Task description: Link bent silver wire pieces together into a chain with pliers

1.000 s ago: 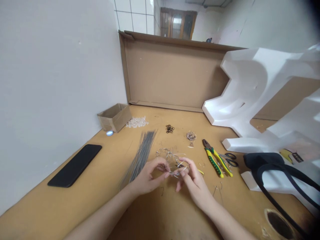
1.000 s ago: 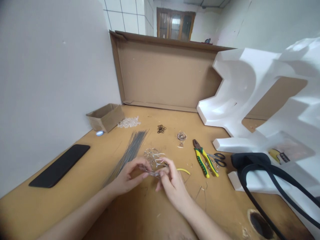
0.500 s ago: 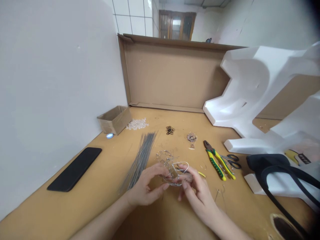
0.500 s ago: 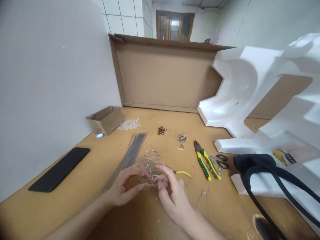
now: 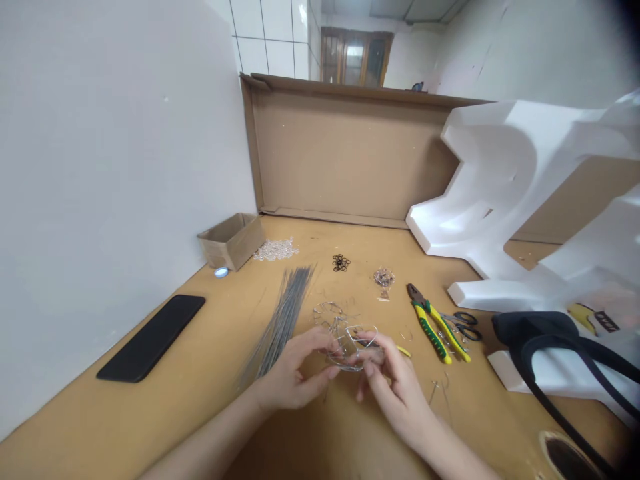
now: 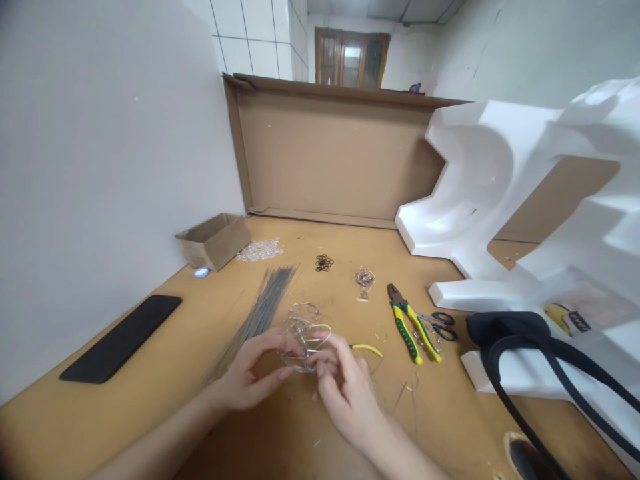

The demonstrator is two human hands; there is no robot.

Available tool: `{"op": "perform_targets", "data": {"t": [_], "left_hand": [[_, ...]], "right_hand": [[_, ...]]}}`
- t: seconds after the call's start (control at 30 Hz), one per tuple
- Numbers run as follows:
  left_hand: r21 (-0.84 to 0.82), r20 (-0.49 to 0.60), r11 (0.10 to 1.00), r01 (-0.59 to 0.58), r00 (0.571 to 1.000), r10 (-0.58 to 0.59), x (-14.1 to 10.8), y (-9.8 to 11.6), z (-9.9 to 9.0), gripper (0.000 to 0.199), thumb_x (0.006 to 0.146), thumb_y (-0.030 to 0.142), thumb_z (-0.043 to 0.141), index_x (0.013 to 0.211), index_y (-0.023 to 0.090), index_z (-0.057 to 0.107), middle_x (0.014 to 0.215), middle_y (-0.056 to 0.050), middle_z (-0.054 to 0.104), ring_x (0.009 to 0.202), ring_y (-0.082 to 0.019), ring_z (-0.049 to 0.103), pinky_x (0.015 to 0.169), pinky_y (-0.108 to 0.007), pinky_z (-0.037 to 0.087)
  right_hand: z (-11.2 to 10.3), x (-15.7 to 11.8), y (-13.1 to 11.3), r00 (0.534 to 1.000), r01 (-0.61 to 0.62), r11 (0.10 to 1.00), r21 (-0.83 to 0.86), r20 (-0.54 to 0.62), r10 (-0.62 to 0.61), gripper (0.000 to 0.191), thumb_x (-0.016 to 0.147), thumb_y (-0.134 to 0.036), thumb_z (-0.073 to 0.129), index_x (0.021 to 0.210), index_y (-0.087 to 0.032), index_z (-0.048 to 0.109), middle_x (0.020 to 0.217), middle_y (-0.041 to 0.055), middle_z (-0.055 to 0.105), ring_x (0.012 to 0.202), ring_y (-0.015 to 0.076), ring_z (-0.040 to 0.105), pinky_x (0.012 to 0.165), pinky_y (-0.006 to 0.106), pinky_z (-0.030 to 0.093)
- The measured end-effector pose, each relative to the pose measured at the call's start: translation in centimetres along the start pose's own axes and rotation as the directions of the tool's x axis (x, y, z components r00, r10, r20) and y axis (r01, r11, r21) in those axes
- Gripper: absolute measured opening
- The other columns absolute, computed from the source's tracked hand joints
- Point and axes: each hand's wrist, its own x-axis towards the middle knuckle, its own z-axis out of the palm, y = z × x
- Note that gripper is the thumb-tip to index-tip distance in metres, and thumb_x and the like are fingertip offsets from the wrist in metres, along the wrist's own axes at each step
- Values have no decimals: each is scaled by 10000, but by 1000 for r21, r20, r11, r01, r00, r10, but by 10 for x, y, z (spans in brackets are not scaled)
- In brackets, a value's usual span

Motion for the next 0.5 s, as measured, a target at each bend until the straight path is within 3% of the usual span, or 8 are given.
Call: {"op": "perform_targets", "data": {"t": [0.23,0.5], "left_hand": [[-7,29,999,47,998,-47,0,1,0,243,751,89,531,975,177,496,862,-68,591,782,-156,553,717,-292,462],[130,38,985,-114,993,110,1,4,-2,401,707,70,557,1057,227,443,874,-61,602,782,-163,565,693,-282,464]], "right_hand": [[-1,0,1,1000,-5,1000,12,18,5,378,901,-270,348,1278,-258,318,900,37,615,550,118,604,595,280,496],[-1,-2,1,998,68,997,-25,22,-67,401,905,-246,349,1302,-268,305,962,50,631,548,119,605,584,285,516]]}}
